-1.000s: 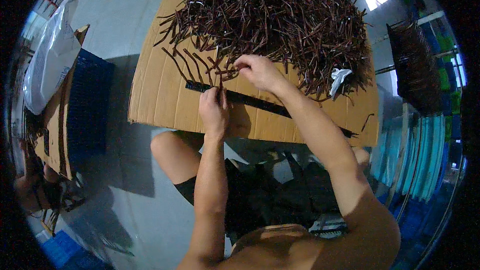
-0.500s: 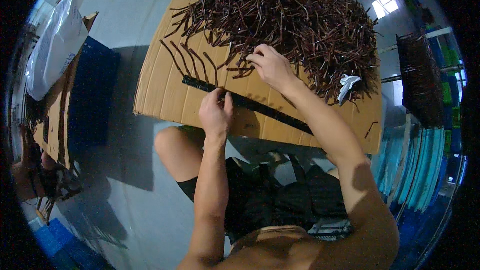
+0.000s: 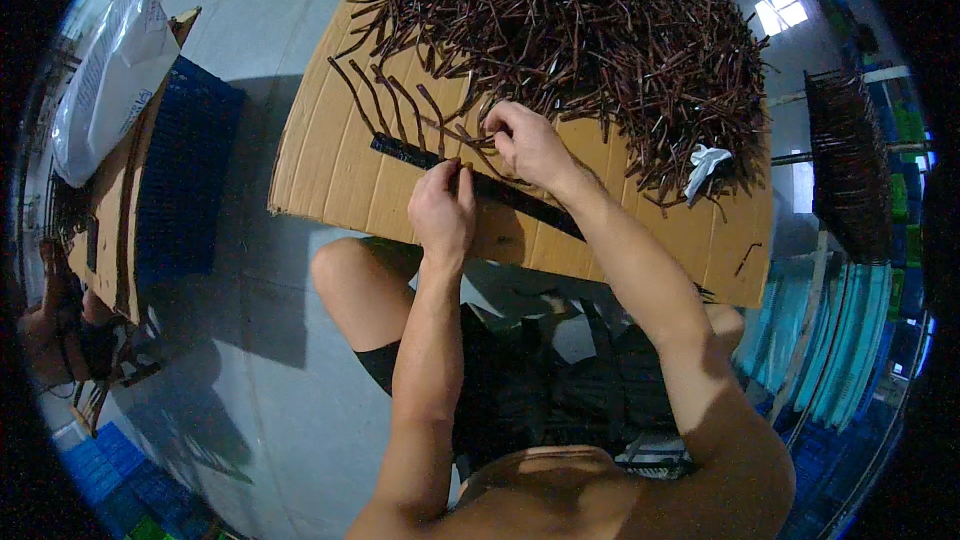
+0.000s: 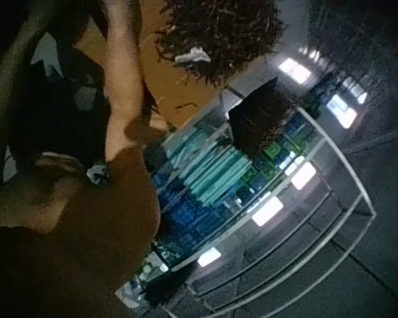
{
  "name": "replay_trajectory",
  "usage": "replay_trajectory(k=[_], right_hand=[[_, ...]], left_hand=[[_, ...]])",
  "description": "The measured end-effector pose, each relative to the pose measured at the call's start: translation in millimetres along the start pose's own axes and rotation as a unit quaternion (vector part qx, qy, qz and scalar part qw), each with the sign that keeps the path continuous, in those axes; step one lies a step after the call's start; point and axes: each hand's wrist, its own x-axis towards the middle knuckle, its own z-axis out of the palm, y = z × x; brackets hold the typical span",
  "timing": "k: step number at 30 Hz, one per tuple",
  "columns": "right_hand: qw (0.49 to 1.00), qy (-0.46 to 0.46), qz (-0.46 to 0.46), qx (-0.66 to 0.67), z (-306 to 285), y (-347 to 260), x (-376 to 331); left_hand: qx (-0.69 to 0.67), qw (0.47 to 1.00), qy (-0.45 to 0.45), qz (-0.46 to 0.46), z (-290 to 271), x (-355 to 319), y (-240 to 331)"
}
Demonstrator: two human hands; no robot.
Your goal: The person sits on the floor and repeatedly picks up thin wire pieces from a pile on a cardboard sheet. They insert each wire into slots on a black plastic strip, working one at a time. A second person is visible in the background performing a similar task.
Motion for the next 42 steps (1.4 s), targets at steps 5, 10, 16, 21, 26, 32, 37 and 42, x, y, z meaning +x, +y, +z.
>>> replay_trajectory(k=[5,10,16,21,26,32,37,42], right_hand=[[0.974,-0.139,-0.141,-0.106,9,-4,34],[0.972,-0.156,-0.037,-0.174,48,-31,58],[0.936,-0.252,0.020,-0.246,41,-34,49],[0.903,-0.300,0.039,-0.305,-11,-13,11],[0.965,-0.142,0.191,-0.114,-47,6,-22],[0.921,-0.007,0.212,0.327,-25,-16,-33],[0.961,0.026,0.114,0.249,6,-29,-45],[0.976,0.050,0.090,0.193,14,-32,-49]], left_hand=[[-0.027,0.999,-0.017,-0.027,-5,-5,-1],[-0.043,0.998,0.010,-0.054,-13,-4,-7],[-0.097,0.990,-0.012,-0.100,-23,3,-6],[-0.078,0.993,-0.059,-0.069,-12,0,-2],[-0.087,0.995,-0.025,-0.052,3,-11,6],[-0.028,0.999,0.003,-0.024,3,-14,8],[0.008,1.000,-0.001,0.014,4,-13,5],[0.025,0.999,-0.003,0.045,5,-14,4]])
